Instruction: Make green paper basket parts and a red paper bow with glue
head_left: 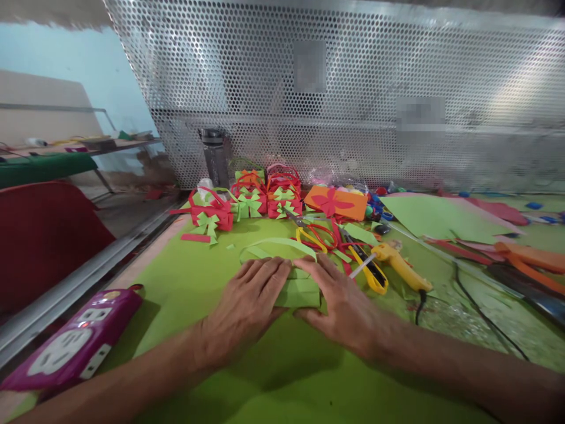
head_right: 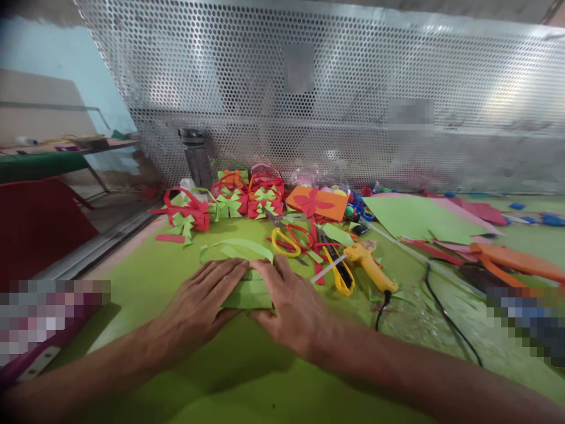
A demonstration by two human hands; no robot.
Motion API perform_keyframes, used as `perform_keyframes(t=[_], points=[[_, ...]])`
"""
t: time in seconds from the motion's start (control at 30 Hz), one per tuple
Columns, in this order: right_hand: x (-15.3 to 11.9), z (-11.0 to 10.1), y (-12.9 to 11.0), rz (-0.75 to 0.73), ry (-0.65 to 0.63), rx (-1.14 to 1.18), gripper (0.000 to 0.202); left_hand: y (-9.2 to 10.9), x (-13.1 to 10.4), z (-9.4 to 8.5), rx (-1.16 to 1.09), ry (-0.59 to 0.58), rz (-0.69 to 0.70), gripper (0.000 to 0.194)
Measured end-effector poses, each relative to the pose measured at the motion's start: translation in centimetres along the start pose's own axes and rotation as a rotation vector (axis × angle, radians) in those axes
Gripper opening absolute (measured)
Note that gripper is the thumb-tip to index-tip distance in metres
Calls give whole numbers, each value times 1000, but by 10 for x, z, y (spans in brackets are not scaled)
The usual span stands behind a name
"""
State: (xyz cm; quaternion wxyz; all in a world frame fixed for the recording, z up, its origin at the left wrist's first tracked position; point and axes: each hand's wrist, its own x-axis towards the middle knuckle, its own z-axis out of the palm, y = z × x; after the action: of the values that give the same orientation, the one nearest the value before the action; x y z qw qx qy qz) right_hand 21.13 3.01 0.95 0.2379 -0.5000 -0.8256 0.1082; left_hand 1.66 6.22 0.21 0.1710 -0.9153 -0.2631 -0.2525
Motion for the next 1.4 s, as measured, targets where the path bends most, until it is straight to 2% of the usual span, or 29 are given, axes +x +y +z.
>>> perform_keyframes(t=[0.1, 0.27, 0.7, 0.9, 1.03, 1.2, 1.3, 1.4], points=[[0, 0, 1, -32, 6, -43, 73, 0, 0, 1, 9, 4, 9, 51], [1, 1, 2, -45, 29, -84, 64, -1, 0, 2, 6, 18, 28, 50], [-1, -3, 0, -39, 36, -86, 60, -3, -3, 6, 68, 10, 52, 49], [0, -6, -2, -49, 60, -71, 51, 0, 1, 5, 109, 7, 77, 54], [0, -8, -2, -50, 46, -45, 57, 1, 3, 3, 141, 25, 79, 51], [0, -14, 0, -44, 3, -70, 81, -1, 3, 4, 154, 13, 48, 49], [-1, -21, 3, -76, 89, -21, 79, -4, 1, 7, 119, -23, -11, 51], [1, -27, 5, -72, 303, 172, 48, -7, -1, 8, 47, -29, -112, 58]])
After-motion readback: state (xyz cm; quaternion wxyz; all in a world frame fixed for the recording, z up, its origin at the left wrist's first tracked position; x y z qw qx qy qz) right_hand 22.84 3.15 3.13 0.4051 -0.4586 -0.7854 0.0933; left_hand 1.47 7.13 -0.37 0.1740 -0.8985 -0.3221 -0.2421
